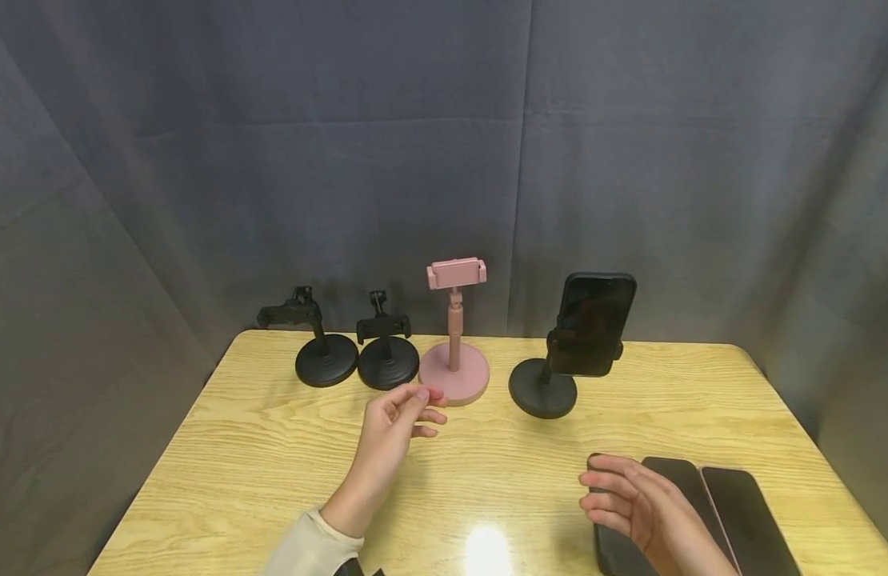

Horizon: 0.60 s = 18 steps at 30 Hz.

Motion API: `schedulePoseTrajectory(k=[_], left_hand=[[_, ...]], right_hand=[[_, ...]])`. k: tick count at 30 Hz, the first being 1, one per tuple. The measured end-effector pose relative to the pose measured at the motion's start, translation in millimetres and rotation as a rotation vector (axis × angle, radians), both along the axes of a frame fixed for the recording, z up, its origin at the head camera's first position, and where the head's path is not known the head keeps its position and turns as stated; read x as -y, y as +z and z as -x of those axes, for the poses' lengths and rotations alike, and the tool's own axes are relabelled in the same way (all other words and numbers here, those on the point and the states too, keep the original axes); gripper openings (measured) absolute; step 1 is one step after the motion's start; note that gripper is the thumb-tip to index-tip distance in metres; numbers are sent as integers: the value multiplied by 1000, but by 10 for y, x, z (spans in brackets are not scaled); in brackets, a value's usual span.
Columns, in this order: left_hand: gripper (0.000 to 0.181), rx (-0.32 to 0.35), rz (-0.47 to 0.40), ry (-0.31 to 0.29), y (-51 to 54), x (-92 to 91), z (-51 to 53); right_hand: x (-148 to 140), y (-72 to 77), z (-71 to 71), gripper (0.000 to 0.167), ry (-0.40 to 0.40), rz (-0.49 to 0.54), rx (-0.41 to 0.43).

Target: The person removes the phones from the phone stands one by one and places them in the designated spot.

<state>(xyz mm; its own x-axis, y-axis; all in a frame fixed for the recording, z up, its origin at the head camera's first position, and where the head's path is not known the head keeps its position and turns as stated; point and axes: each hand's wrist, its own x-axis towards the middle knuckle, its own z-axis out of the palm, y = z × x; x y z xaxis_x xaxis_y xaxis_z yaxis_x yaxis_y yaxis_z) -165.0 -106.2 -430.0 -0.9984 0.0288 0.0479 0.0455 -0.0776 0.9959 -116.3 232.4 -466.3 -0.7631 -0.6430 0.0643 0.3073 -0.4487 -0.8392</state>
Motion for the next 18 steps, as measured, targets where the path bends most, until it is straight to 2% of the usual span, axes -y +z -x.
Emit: schedulePoseTrajectory(k=[5,11,18], left_hand=[[30,41,-5,-8,-86,-40,-50],[31,55,2,-32,-193,-132,-81],[32,66,22,-92,-298,-271,-123]], right_hand=[[-28,-47,1,57,21,11,3],[-39,-90,-2,59,47,33,26],[-68,-147,-4,61,37,23,51]])
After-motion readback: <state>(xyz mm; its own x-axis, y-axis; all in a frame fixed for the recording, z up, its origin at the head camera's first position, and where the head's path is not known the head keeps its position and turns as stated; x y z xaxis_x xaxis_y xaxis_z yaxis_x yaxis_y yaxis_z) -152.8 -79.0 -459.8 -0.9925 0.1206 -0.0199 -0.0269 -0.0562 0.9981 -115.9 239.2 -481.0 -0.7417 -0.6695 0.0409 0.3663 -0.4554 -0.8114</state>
